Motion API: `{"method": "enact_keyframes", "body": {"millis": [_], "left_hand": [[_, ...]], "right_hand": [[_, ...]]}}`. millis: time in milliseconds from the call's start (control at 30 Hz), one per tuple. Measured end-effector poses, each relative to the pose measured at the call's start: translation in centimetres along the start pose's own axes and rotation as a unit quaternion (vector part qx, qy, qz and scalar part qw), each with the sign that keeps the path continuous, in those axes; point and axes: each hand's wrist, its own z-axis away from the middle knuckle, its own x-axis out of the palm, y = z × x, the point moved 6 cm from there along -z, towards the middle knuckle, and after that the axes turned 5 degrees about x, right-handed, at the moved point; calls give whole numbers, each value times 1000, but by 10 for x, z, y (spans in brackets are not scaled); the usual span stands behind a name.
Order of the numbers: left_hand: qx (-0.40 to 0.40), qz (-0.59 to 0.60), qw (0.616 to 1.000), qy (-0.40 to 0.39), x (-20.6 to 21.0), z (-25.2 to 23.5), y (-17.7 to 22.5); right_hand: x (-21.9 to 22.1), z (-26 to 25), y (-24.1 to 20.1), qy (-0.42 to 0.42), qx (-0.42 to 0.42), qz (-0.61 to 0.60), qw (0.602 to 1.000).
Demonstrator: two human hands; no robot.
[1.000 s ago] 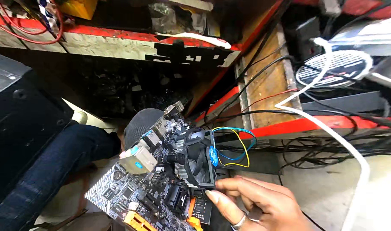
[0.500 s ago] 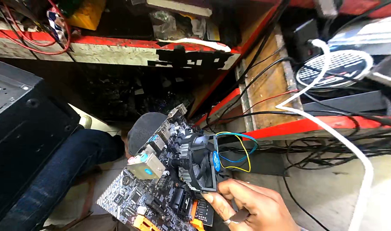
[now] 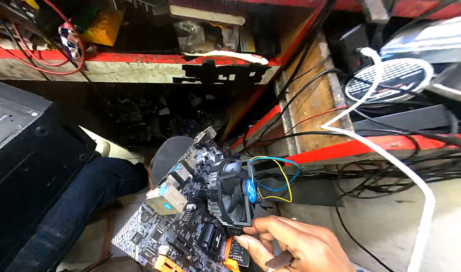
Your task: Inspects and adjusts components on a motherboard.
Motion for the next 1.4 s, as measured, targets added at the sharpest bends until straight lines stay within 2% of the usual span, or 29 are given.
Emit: {"method": "enact_keyframes", "body": {"millis": [167, 333, 500, 667, 767, 1000, 1167, 1300, 1400], "left_hand": [[1, 0, 1000, 0, -2, 0, -1], [60, -29, 997, 36, -8, -8, -1], [121, -3, 991, 52, -4, -17, 0], [157, 33, 986, 45, 6, -20, 4], [148, 56, 986, 41, 12, -21, 8], [139, 26, 990, 19, 20, -18, 11], [147, 35, 988, 10, 21, -18, 11], [147, 38, 988, 15, 18, -18, 10], [143, 76, 987, 24, 14, -18, 7]], "right_hand": [[2, 1, -3, 1, 10, 14, 1000], [-9, 1, -1, 2, -25, -43, 999], [-30, -18, -19, 95, -116, -103, 983], [-21, -48, -30, 87, -190, -26, 978], [-11, -57, -31, 73, -209, 24, 975], [-15, -57, -43, 25, -200, 87, 976], [-21, -56, -52, 27, -224, 136, 965], [-23, -57, -51, 21, -217, 121, 968], [-37, -52, -49, 20, -200, 40, 979]]}}
